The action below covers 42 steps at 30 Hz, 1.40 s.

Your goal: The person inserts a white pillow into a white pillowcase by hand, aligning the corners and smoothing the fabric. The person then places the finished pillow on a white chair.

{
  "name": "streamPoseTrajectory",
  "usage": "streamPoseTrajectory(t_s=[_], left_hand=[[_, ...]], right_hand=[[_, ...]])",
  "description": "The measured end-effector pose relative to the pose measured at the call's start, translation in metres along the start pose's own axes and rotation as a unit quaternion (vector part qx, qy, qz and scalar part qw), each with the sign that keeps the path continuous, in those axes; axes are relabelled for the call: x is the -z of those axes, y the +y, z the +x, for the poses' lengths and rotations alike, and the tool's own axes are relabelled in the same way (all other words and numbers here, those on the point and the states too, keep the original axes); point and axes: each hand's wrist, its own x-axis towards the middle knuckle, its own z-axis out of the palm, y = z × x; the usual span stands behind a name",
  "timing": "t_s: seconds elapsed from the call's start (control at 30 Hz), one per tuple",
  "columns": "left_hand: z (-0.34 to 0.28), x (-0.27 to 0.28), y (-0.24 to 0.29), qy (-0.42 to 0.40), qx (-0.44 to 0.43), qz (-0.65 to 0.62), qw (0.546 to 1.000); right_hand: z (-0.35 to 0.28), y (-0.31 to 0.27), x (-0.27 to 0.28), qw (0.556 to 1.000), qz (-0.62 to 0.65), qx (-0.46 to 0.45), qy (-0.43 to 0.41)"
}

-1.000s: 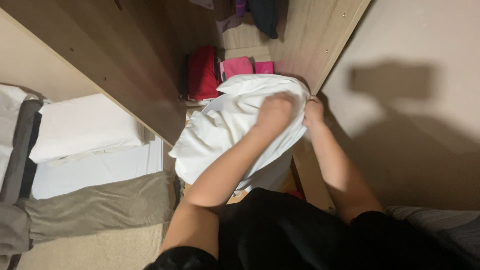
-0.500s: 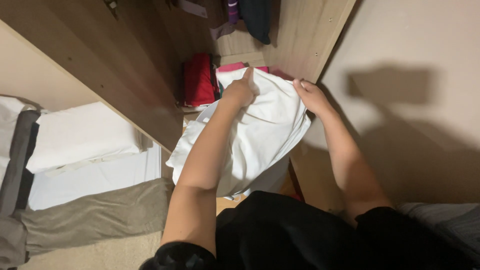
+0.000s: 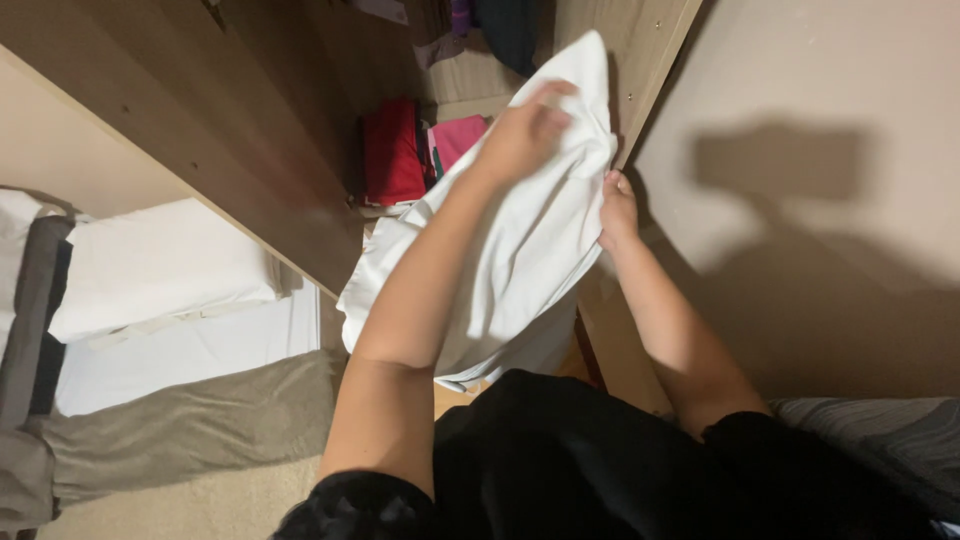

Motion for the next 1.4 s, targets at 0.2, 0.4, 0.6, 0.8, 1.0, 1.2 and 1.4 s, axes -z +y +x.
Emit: streamPoseTrajectory(t_s=[0.2, 0.4, 0.6, 0.8, 1.0, 1.2, 1.4], left_hand=[[-0.031, 0.033, -0.111, -0.312, 0.121, 0.456, 0.825], [-0.023, 0.018, -0.112, -0.178, 0.225, 0.148, 0.947], [-0.029, 0.002, -0.072, -0.133, 0.191, 0.141, 0.962], [-0.029, -0.017, -0.067, -0.103, 0.212, 0.174, 0.956], [-0.023, -0.026, -0.061, -0.088, 0.131, 0.278, 0.947], [-0.039, -0.028, -0.001, -0.093, -0.013, 0.134, 0.987], [-0.036, 0.023, -0.019, 0.0, 0.111, -0.003, 0.994]], right_hand=[[-0.013, 0.006, 0.007, 0.993, -0.056, 0.103, 0.021], [-0.078, -0.037, -0.007, 0.93, -0.232, 0.286, 0.016], [-0.126, -0.091, -0.025, 0.9, -0.342, 0.27, -0.029], [-0.135, -0.111, -0.02, 0.859, -0.494, 0.116, -0.071], [-0.168, -0.149, -0.025, 0.859, -0.485, 0.111, -0.123], [-0.182, -0.156, -0.038, 0.93, -0.293, 0.04, -0.219], [-0.167, -0.124, -0.029, 0.936, -0.346, 0.024, -0.056]])
